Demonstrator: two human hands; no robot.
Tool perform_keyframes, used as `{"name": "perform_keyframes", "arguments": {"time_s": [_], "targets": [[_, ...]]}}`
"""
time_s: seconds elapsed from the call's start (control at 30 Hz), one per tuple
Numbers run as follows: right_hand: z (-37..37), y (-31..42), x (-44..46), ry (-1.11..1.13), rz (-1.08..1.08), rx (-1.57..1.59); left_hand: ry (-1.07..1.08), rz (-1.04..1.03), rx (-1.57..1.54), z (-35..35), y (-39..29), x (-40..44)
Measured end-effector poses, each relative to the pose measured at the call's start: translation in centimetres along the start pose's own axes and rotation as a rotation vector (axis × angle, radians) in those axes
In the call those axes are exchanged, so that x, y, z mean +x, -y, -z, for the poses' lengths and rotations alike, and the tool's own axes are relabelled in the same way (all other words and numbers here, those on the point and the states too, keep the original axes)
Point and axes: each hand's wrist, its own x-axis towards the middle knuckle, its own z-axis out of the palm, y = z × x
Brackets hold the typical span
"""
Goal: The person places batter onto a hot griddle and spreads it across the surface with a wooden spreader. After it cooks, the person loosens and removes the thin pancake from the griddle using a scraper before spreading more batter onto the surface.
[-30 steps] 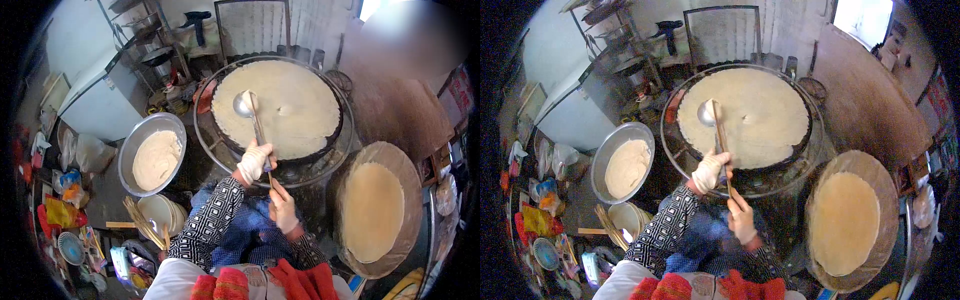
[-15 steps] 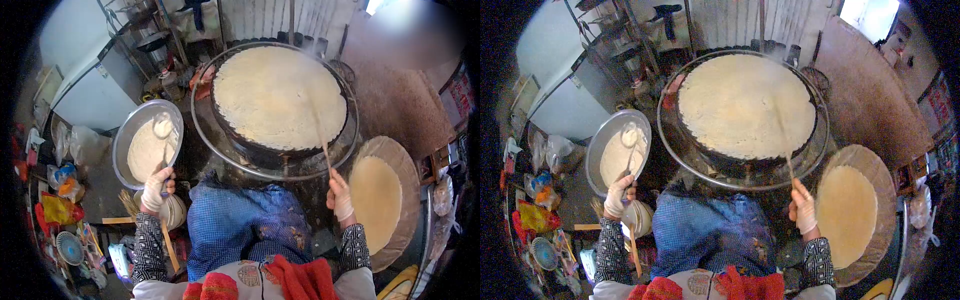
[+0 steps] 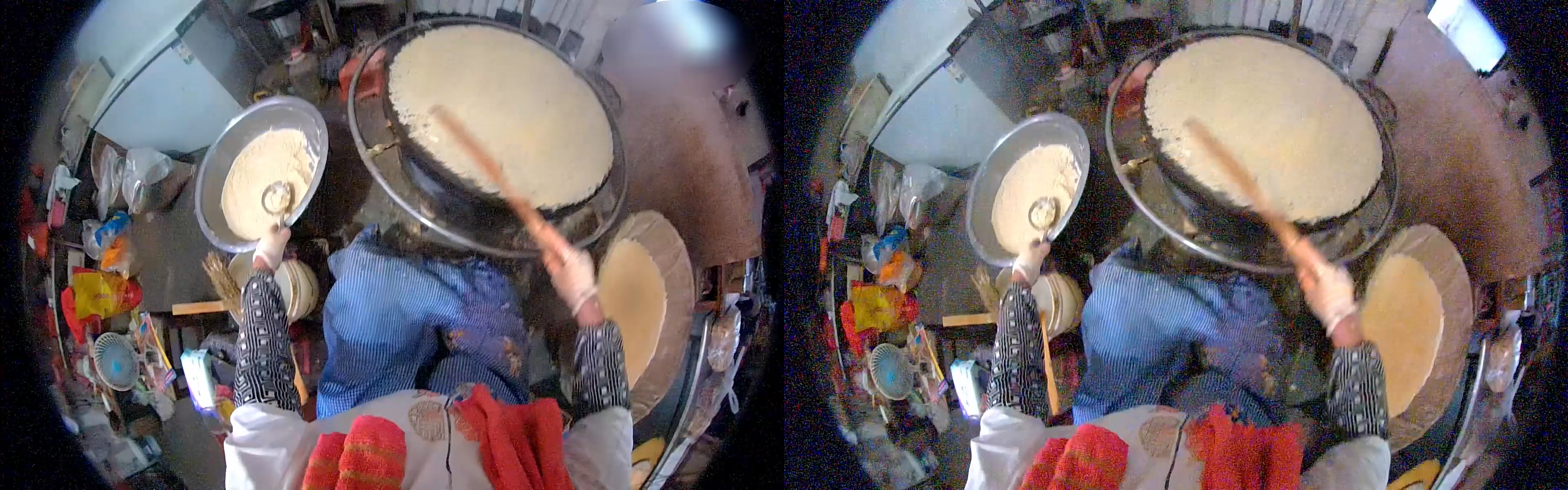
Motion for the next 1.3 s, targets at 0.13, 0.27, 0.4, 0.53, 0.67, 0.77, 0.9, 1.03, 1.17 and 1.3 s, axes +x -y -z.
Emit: {"name": "perform_keyframes", "arguments": {"time_s": [0.13,0.27,0.4,0.53,0.67,0.77,0.9,1.03,1.17,1.3], "targets": [[1.0,-3.8,3.8,-0.272,-0.546,0.829,-0.199,-0.126,0.402,1.2,-14.8,-5.9],[-1.7,2.5,2.8,-0.138,-0.503,0.983,-0.310,-0.520,0.585,-0.9,-17.2,-3.6],[-5.7,6.5,2.2,-0.027,-0.421,1.085,-0.317,-0.740,0.711,-4.8,-24.7,-3.1],[-9.2,10.3,2.4,0.060,-0.380,1.133,-0.192,-0.824,1.126,-11.3,-28.8,-0.6],[-8.2,10.1,1.2,-0.024,-0.330,1.204,0.103,-0.733,1.376,-15.0,-32.2,-4.7],[-2.7,3.1,2.7,-0.436,-0.307,1.287,0.212,-0.663,1.208,-17.2,-35.2,-10.2],[-4.9,-7.6,4.1,-0.536,-0.249,0.767,0.158,-0.878,0.801,-22.3,-36.5,-17.2],[-6.8,2.9,1.7,-0.193,-0.142,0.835,0.347,-1.225,0.907,-24.3,-36.0,-25.7],[-9.3,9.5,-1.6,0.042,-0.176,0.940,0.718,-1.243,0.726,-23.6,-31.2,-27.9],[-7.8,9.7,-3.5,-0.183,-0.107,0.775,0.778,-0.965,0.668,-18.8,-29.4,-25.9]]}}
